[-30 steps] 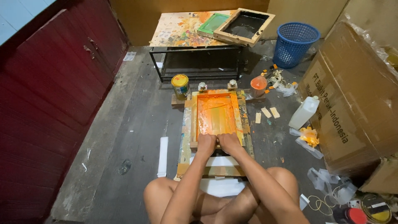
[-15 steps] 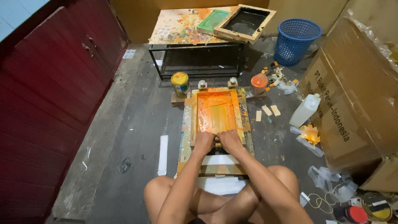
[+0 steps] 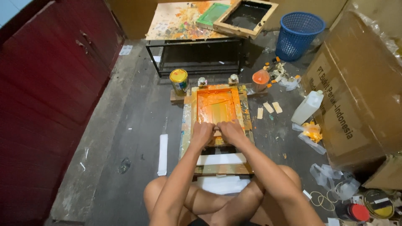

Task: The person is manually screen printing labels by applying orange ink with a squeegee onto a screen frame, then removing the printed label and replacing it with a blank one.

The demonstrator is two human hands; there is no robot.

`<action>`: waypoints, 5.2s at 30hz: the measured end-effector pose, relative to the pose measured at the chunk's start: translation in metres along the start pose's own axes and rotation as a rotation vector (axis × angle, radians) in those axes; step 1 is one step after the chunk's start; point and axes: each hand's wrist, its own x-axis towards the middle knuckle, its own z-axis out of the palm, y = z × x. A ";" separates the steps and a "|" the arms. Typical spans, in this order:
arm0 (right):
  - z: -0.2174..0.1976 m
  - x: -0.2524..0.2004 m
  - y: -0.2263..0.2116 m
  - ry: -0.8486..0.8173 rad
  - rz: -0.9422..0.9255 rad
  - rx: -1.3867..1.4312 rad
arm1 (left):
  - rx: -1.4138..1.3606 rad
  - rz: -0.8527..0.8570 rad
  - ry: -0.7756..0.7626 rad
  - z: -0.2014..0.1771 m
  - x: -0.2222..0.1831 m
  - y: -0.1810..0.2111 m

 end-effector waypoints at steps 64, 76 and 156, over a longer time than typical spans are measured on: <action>0.063 -0.026 -0.002 0.251 0.009 -0.085 | 0.053 0.036 0.135 0.038 -0.029 0.013; 0.066 -0.020 0.000 0.085 0.025 -0.116 | 0.134 -0.008 -0.042 0.054 -0.028 0.006; -0.004 -0.039 -0.019 -0.062 0.065 0.132 | 0.103 0.207 0.068 0.012 -0.032 0.015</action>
